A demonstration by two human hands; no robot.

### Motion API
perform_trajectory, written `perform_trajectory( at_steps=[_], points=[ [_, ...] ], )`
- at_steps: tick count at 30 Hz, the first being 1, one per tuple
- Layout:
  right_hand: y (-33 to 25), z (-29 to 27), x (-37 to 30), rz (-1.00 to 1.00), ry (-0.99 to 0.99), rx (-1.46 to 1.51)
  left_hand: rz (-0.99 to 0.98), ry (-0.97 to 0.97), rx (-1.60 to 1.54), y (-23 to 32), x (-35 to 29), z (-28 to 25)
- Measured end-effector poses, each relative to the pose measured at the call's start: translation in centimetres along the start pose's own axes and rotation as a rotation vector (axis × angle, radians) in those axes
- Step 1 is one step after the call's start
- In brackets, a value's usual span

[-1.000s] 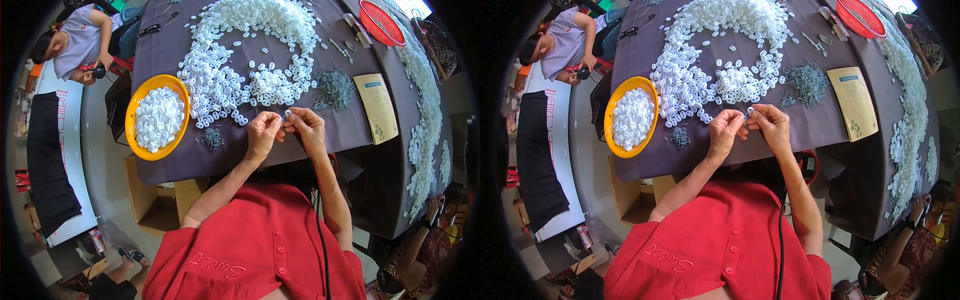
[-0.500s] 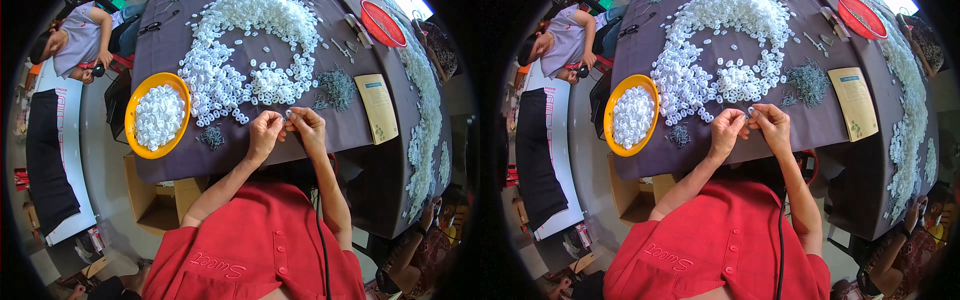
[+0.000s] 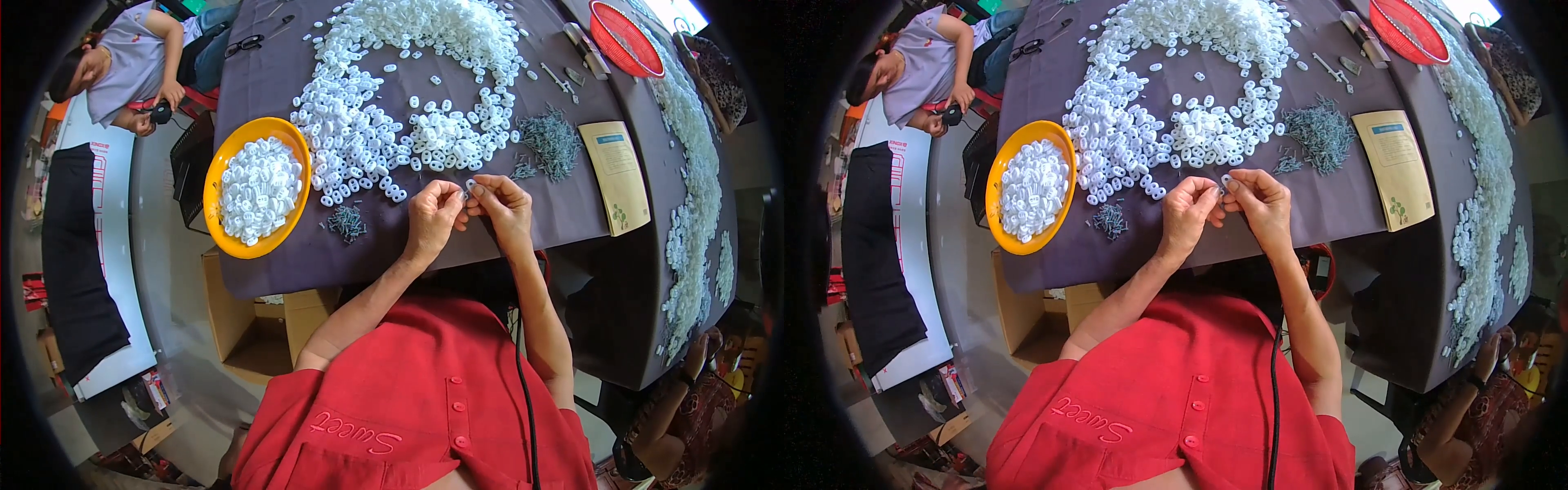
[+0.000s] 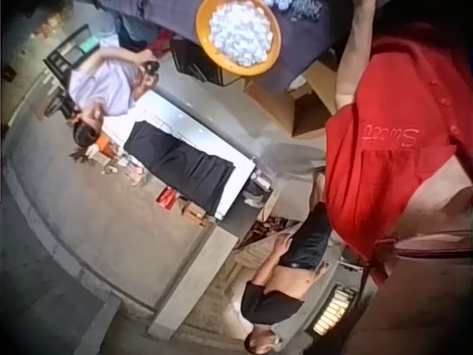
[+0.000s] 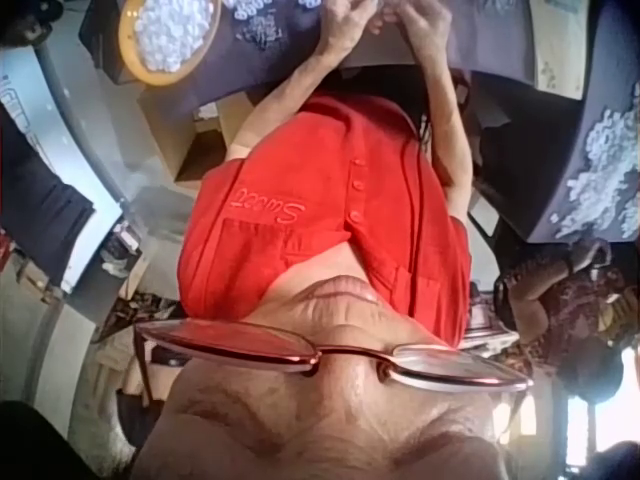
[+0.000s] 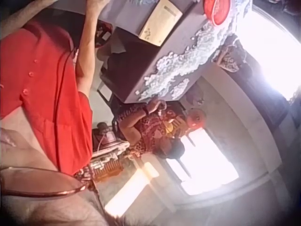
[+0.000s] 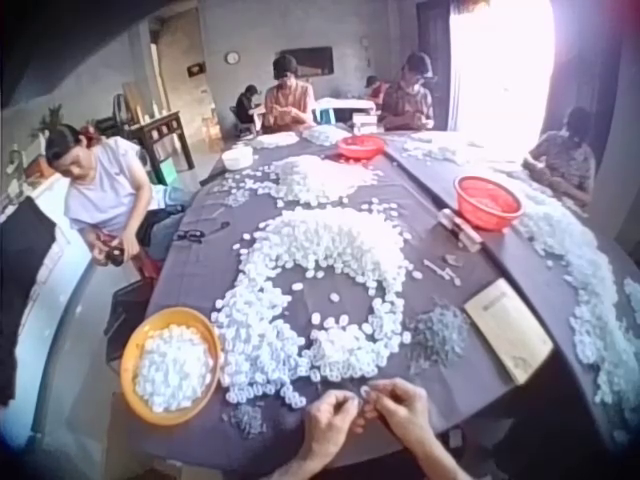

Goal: The person assembles plastic curtain sliders by hand, attaching small wheels onto the plastic components and putting the completed pieces into a yellow plate.

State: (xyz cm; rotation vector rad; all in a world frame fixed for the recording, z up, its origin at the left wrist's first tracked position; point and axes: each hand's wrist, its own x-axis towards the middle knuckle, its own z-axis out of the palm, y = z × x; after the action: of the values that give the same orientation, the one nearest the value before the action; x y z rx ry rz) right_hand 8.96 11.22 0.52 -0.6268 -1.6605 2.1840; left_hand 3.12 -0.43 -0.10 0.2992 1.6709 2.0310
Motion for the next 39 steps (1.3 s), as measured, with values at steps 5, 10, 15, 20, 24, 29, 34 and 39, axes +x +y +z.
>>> perform_trajectory(
  at_steps=[5, 10, 15, 20, 24, 29, 34, 39],
  points=[
    [0.1, 0.1, -0.1, -0.031, -0.012, -0.022, -0.005, -0.013, 0.002, -0.1, 0.2, -0.2],
    [0.1, 0.2, -0.1, -0.041, -0.015, -0.029, -0.065, -0.026, -0.009, 0.2, 0.3, -0.1],
    [0.7, -0.2, -0.1, -0.088, -0.049, -0.125, -0.13, -0.046, -0.057, 0.8, 0.6, 0.0],
    [1.0, 0.1, -0.3, -0.165, -0.022, -0.152, -0.154, -0.011, -0.092, 0.7, 0.7, 0.2],
    [1.0, 0.3, -0.3, -0.197, -0.044, -0.094, -0.226, 0.037, -0.18, 1.0, 0.9, 0.4],
    [1.1, 0.0, -0.2, -0.249, -0.027, -0.279, -0.296, 0.056, -0.174, 1.0, 1.2, 0.5],
    [0.5, -0.1, -0.2, -0.328, -0.007, -0.456, -0.282, 0.048, -0.153, 0.8, 1.1, 0.6],
    [0.4, -0.2, -0.3, -0.321, -0.022, -0.473, -0.237, 0.03, -0.084, 1.0, 1.0, 0.8]
  ],
)
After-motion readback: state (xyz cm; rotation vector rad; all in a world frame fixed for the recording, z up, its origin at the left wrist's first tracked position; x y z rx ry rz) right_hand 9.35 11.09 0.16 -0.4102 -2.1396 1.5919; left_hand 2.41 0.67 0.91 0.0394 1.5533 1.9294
